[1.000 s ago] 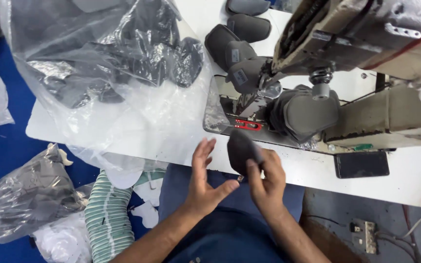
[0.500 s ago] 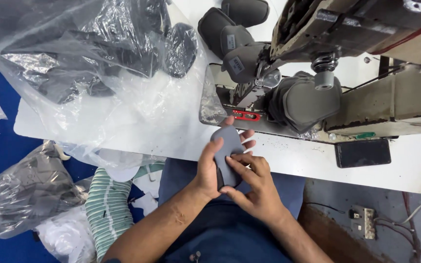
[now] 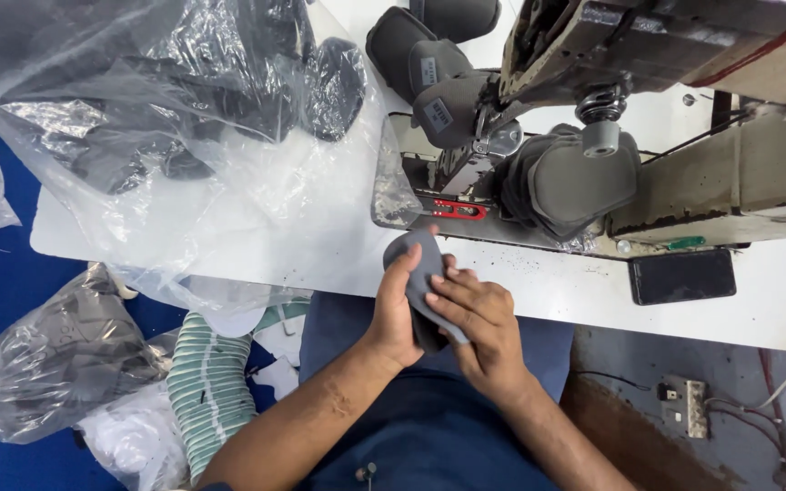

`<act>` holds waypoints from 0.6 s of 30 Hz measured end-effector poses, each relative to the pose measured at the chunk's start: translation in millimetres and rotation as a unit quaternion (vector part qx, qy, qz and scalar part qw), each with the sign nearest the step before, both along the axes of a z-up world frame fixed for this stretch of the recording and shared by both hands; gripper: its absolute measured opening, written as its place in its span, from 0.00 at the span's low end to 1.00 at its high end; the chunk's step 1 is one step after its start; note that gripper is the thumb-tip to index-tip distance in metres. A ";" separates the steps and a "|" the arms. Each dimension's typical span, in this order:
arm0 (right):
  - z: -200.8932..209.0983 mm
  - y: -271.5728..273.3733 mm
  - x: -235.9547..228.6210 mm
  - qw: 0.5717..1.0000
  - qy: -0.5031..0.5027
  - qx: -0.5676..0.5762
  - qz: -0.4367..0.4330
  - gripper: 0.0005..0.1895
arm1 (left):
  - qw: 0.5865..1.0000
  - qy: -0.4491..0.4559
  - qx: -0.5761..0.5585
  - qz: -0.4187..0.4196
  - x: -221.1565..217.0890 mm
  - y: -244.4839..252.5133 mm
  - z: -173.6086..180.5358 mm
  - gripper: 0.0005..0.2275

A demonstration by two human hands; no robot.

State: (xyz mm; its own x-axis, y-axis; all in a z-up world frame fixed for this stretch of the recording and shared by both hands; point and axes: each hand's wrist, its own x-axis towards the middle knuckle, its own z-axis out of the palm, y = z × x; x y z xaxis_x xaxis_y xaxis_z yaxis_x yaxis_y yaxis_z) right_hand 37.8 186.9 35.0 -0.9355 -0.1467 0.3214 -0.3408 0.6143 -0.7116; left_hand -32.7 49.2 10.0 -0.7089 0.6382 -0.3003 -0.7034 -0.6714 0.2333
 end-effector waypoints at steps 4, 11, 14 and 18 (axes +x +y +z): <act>-2.6 -6.5 3.5 0.997 0.064 0.029 -0.010 0.26 | 0.996 -0.005 -0.021 0.088 -8.8 6.2 13.7 0.26; 16.5 -12.0 -3.4 0.996 0.044 0.073 0.009 0.25 | 0.982 -0.056 -0.125 0.129 -14.1 9.3 4.4 0.29; -3.2 -1.9 -1.5 0.997 0.042 0.061 0.012 0.30 | 0.960 -0.064 -0.246 0.114 -11.9 10.9 -3.6 0.33; -32.2 13.9 -2.5 0.927 -0.334 0.025 -0.172 0.19 | 0.952 0.040 -0.283 0.113 7.8 7.4 -5.0 0.37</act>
